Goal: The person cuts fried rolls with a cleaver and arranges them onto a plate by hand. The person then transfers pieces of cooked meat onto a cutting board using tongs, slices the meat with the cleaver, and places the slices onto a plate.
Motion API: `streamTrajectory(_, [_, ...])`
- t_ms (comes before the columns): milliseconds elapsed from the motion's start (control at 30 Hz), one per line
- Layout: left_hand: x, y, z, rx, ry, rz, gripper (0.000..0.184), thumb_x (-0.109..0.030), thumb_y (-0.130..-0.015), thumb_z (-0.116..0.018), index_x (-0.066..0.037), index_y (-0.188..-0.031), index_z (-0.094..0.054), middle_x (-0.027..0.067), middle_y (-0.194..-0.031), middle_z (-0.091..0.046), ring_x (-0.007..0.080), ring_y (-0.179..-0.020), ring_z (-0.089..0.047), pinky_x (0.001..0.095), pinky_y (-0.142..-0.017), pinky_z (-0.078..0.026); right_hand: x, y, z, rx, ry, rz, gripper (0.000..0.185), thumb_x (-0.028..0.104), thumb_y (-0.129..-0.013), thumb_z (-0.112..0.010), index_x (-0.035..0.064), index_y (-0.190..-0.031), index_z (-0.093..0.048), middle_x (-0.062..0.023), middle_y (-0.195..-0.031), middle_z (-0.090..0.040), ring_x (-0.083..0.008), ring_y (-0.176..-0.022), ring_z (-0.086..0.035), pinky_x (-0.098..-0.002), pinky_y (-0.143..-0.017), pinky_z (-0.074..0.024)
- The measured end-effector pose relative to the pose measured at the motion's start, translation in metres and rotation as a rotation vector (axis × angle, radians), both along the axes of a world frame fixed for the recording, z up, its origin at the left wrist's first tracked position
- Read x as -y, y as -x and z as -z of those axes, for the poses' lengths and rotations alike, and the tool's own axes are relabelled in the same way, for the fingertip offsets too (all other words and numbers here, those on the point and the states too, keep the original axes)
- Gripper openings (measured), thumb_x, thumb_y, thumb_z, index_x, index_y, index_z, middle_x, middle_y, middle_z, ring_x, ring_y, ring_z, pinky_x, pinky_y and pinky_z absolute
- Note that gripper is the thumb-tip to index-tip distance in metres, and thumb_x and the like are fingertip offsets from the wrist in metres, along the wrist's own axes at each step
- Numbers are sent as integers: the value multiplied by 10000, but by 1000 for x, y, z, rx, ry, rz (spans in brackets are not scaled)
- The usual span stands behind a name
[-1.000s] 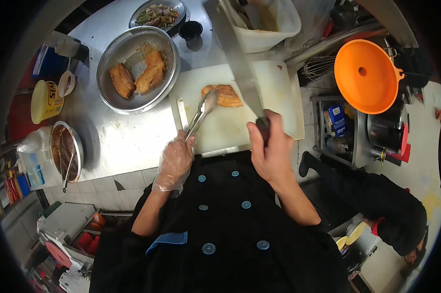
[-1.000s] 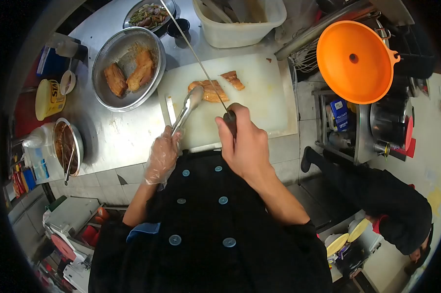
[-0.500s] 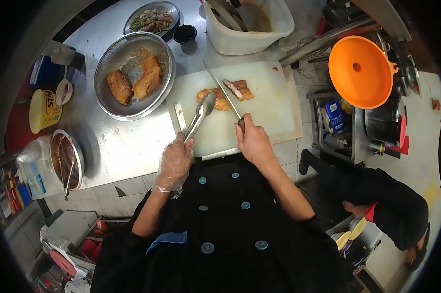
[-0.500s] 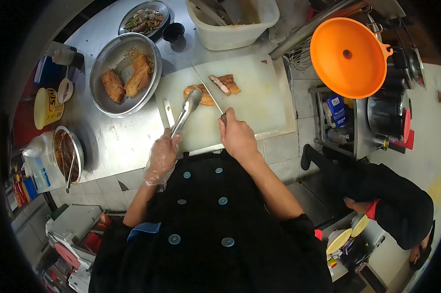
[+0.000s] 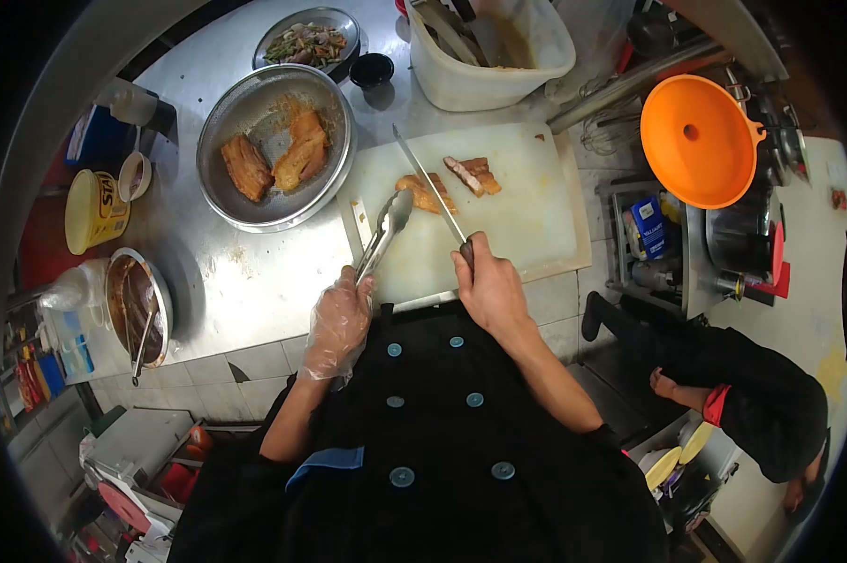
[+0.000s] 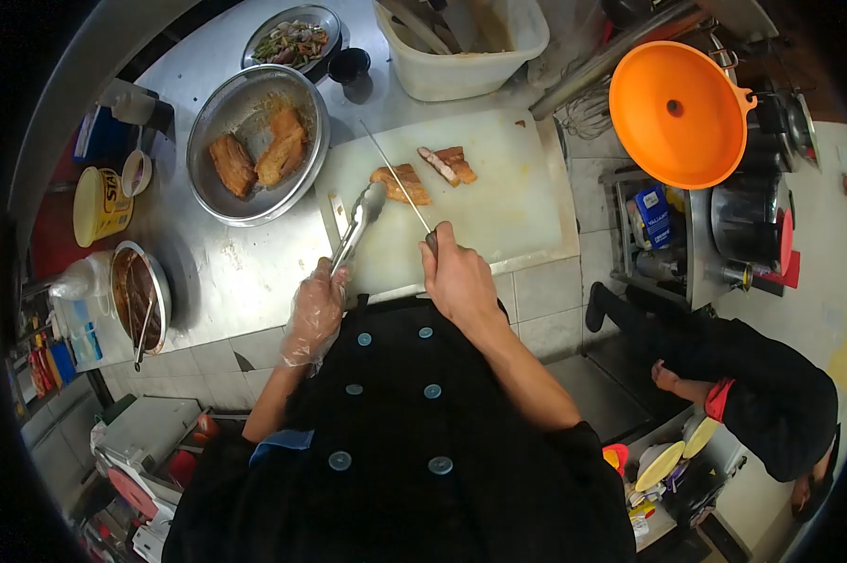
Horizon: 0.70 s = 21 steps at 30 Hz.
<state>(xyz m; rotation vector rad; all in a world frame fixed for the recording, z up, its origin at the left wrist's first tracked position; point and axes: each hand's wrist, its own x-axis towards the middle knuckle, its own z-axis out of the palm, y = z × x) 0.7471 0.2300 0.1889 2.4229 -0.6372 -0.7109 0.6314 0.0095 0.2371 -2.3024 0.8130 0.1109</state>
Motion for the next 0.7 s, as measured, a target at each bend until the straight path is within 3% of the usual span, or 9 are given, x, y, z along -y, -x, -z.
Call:
streamTrajectory(100, [-2, 0, -1, -18, -25, 8, 366, -347, -1103, -514, 15, -1113, -562, 331, -728, -657, 553, -750, -674, 614, -658, -531, -1, -5, -37, 65, 33, -14, 258, 241, -1053, -608, 20, -1115, -488, -259, -715, -670, -494, -682, -682, -573, -621, -533])
streamTrajectory(200, [0, -2, -4, -31, -36, 8, 365, -346, -1102, -518, 16, -1114, -563, 331, -738, -660, 549, -749, -676, 618, -661, -530, -13, -6, -80, 461, 9, 95, 281, 212, -1035, -662, 9, -1161, -515, -210, -700, -666, -442, -636, -688, -490, -569, -524])
streamTrajectory(300, [-1, 0, 0, 6, -23, 6, 364, -346, -1101, -522, 16, -1111, -562, 330, -747, -663, 550, -755, -677, 618, -665, -530, -18, -5, -49, 466, -27, 116, 283, 227, -1036, -656, 4, -1138, -514, -236, -705, -663, -456, -654, -689, -506, -572, -528])
streamTrajectory(333, [-2, 1, 2, 50, -8, 8, 364, -345, -1100, -524, 17, -1109, -561, 328, -750, -664, 554, -760, -676, 619, -667, -529, -12, -9, -14, 142, 2, 78, 285, 240, -1038, -638, 5, -1132, -509, -274, -724, -667, -497, -689, -685, -561, -609, -537])
streamTrajectory(467, [-1, -1, 2, -48, -29, 13, 363, -331, -1109, -516, 29, -1133, -559, 347, -778, -644, 571, -762, -637, 610, -649, -476, -12, -8, 24, -29, 30, 45, 261, 231, -1042, -598, 20, -1151, -490, -310, -776, -685, -567, -753, -668, -665, -714, -528])
streamTrajectory(600, [3, -6, -2, -32, -35, 13, 376, -355, -1100, -524, 18, -1114, -567, 338, -798, -663, 577, -796, -649, 621, -675, -493, 4, -3, 26, -17, -11, 47, 265, 246, -1043, -615, 12, -1107, -507, -293, -793, -683, -542, -756, -673, -606, -700, -535])
streamTrajectory(700, [-3, -7, -6, -81, -2, -6, 376, -359, -1097, -531, 15, -1116, -573, 305, -823, -692, 543, -772, -670, 582, -673, -525, 28, 4, 14, 128, -223, 116, 294, 270, -1042, -637, -1, -1052, -525, -273, -791, -671, -517, -746, -663, -542, -691, -524])
